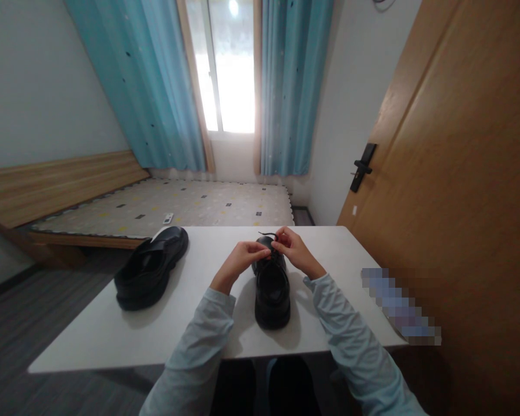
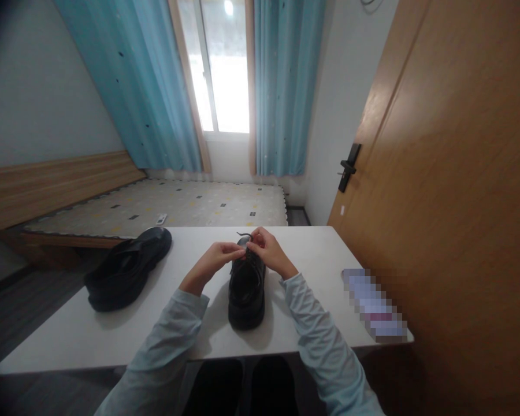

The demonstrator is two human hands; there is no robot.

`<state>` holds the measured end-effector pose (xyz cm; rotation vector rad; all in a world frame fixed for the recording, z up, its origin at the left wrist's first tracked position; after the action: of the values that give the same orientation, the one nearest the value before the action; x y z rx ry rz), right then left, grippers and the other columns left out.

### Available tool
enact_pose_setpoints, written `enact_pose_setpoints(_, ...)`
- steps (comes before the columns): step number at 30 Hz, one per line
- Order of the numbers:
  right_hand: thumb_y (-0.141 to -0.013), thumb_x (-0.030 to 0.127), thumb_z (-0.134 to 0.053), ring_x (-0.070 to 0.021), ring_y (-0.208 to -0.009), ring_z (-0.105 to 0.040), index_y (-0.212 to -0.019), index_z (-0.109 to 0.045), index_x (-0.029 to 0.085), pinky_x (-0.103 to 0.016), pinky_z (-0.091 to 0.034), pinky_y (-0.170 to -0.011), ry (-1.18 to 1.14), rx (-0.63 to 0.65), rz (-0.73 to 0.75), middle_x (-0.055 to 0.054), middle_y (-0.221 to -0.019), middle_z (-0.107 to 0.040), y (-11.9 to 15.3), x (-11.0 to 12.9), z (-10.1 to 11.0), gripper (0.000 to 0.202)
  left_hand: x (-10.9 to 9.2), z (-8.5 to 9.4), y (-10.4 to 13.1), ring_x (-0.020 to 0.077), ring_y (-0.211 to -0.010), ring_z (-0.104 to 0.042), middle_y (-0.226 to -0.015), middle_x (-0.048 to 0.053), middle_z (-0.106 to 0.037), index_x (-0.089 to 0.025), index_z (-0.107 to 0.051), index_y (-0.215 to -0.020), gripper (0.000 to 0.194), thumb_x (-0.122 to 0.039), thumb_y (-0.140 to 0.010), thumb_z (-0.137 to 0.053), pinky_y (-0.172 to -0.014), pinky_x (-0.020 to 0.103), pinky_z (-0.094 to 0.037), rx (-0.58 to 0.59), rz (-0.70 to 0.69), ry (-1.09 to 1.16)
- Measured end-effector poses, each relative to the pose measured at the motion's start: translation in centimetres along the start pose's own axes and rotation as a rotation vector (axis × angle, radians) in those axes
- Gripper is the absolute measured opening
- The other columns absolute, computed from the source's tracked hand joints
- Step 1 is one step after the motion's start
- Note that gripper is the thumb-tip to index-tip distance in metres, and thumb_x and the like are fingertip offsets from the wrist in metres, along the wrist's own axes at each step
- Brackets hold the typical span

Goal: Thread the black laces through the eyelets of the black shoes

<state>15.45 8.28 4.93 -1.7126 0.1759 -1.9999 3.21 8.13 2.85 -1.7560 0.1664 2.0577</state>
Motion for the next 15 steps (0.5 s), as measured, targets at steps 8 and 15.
enact_pose_setpoints(8,-0.075,0.032,-0.063,-0.0096,-0.055,-0.04,-0.078,-0.045,0.02,-0.023,-0.031,-0.054,0.069,0.001,0.031,0.007,-0.06,-0.044,0.1,0.6,-0.2,0.022,1.0,-0.4,-0.2,0.0126,-0.061,-0.053,-0.066,0.003,-0.064,-0.011,-0.071,-0.073,0.031,-0.039,-0.062,-0.074,-0.059,0.024,-0.037,0.04,0.033,0.01)
enact_pose_setpoints(15,-0.073,0.03,-0.065,-0.0106,-0.058,-0.045,-0.078,-0.047,0.02,-0.024,-0.035,-0.057,0.056,0.007,0.041,0.005,-0.065,-0.05,0.1,0.9,-0.5,0.021,-0.5,0.1,-0.4,0.0124,-0.062,-0.051,-0.066,0.001,-0.063,-0.013,-0.067,-0.071,0.025,-0.035,-0.063,-0.074,-0.059,0.024,-0.036,-0.049,-0.097,-0.187)
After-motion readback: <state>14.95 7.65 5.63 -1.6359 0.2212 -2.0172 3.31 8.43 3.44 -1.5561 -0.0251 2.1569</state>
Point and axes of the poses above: each hand's wrist, its own y-axis away from the middle knuckle, its own z-axis out of the back of the hand, x = y × z, the point moved 8 cm from there along -y, towards the middle knuckle
